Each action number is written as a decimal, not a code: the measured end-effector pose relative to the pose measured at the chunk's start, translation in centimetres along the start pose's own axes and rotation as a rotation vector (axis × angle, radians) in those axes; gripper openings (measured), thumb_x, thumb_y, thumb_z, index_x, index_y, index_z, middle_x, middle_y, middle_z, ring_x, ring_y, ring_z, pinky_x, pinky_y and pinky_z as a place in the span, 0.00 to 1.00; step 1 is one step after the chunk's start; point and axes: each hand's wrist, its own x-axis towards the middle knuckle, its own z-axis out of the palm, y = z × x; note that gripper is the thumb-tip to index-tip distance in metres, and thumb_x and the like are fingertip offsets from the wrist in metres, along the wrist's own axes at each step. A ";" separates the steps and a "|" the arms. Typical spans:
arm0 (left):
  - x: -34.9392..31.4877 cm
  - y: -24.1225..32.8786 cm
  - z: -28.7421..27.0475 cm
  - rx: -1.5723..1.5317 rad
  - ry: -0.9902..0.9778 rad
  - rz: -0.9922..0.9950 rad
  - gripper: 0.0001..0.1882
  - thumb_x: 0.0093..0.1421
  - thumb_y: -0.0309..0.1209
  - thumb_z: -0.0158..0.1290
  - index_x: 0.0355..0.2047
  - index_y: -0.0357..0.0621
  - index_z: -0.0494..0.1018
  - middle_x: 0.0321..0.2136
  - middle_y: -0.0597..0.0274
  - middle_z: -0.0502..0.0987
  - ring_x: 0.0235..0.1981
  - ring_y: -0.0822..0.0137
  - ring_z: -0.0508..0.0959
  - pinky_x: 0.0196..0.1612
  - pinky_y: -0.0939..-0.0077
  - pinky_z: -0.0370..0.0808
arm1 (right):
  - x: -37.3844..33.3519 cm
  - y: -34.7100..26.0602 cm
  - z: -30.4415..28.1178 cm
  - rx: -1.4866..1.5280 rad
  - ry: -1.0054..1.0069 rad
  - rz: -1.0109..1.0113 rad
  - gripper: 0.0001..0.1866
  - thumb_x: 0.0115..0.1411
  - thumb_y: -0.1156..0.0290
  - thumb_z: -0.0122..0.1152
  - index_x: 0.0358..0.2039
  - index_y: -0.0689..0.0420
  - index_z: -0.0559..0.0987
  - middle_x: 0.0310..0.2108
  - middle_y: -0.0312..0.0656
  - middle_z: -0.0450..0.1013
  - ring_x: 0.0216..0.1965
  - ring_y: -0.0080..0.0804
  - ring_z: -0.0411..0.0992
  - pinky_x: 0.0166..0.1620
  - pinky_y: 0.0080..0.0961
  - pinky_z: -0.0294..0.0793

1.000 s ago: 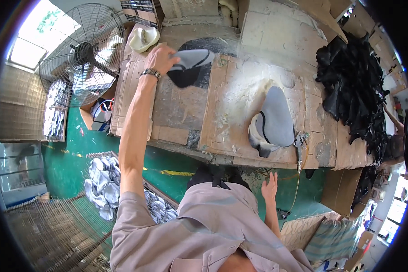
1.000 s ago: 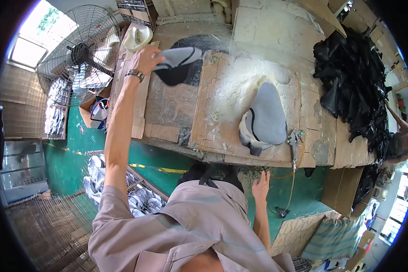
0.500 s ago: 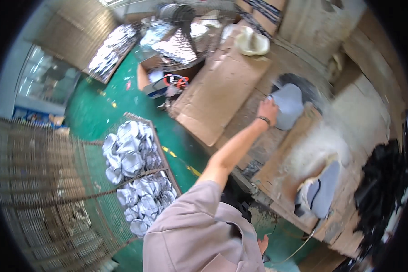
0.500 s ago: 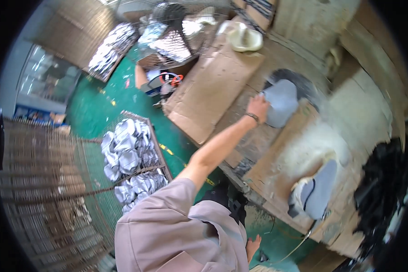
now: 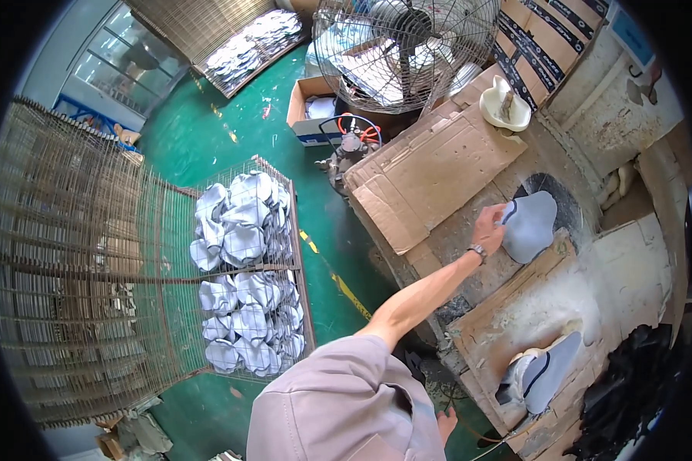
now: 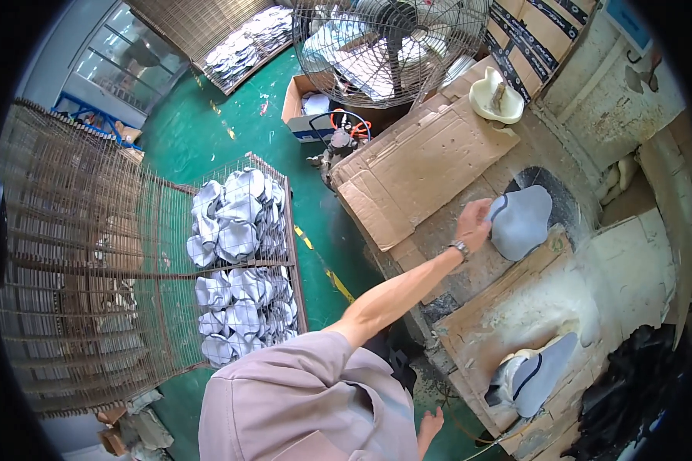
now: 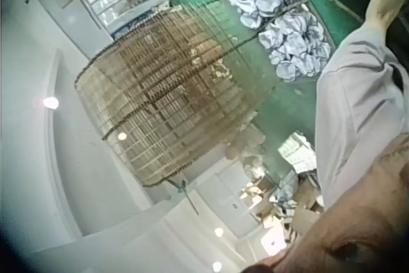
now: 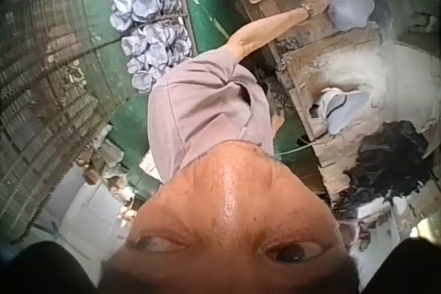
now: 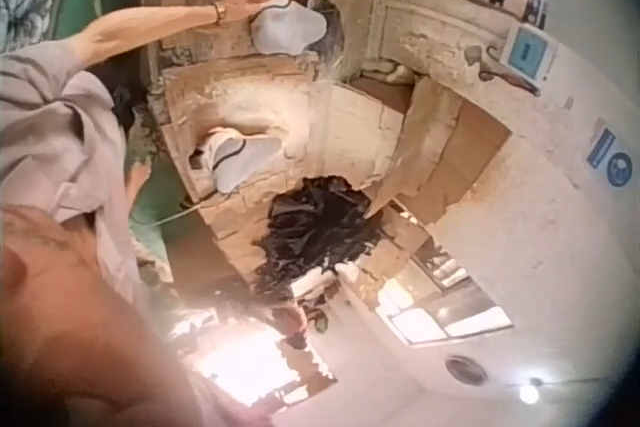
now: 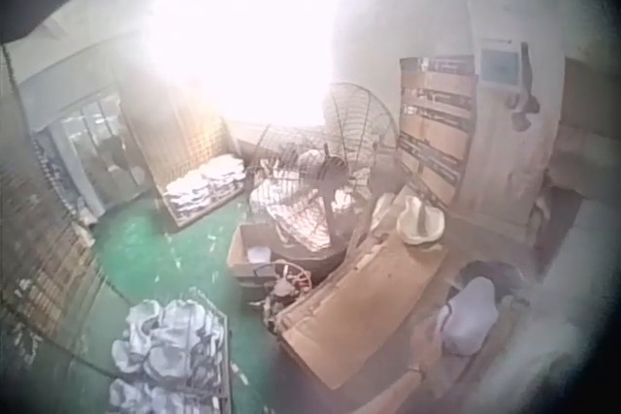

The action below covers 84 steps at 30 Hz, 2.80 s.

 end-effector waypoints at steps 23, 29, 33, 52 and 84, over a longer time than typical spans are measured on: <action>-46.8 -11.5 -46.3 0.058 -0.109 -1.691 0.08 0.60 0.30 0.52 0.36 0.47 0.80 0.21 0.66 0.78 0.13 0.69 0.73 0.14 0.68 0.68 | 16.4 12.4 -13.9 -0.136 0.773 -0.235 0.21 0.58 0.70 0.55 0.52 0.60 0.75 0.53 0.58 0.69 0.50 0.57 0.71 0.53 0.43 0.71; -48.4 -6.4 -44.1 0.266 0.055 -1.486 0.21 0.60 0.27 0.56 0.54 0.40 0.69 0.30 0.61 0.80 0.21 0.66 0.77 0.16 0.68 0.72 | 15.6 11.6 -13.8 -0.085 0.662 -0.164 0.25 0.58 0.72 0.54 0.57 0.63 0.70 0.56 0.58 0.64 0.56 0.55 0.65 0.59 0.43 0.65; -44.7 -6.9 -41.9 0.400 0.063 -1.258 0.18 0.61 0.29 0.51 0.52 0.44 0.72 0.30 0.65 0.80 0.23 0.71 0.78 0.18 0.72 0.72 | 13.1 11.1 -11.2 -0.225 0.744 -0.236 0.24 0.58 0.74 0.53 0.57 0.64 0.70 0.58 0.59 0.63 0.60 0.55 0.63 0.60 0.43 0.63; -35.1 -15.2 -59.4 0.332 0.123 -1.318 0.21 0.56 0.31 0.60 0.51 0.47 0.75 0.34 0.62 0.81 0.27 0.72 0.80 0.26 0.71 0.80 | -3.1 -10.9 13.6 -0.154 -0.088 -0.453 0.22 0.50 0.71 0.62 0.47 0.62 0.79 0.47 0.56 0.75 0.50 0.49 0.74 0.56 0.37 0.71; -32.2 -11.8 -63.4 0.028 0.469 -1.313 0.21 0.56 0.27 0.58 0.51 0.43 0.72 0.27 0.62 0.79 0.20 0.73 0.77 0.18 0.72 0.73 | 0.2 -26.1 20.0 -0.238 -0.431 -0.611 0.23 0.51 0.66 0.58 0.47 0.63 0.80 0.44 0.55 0.79 0.48 0.46 0.77 0.53 0.35 0.74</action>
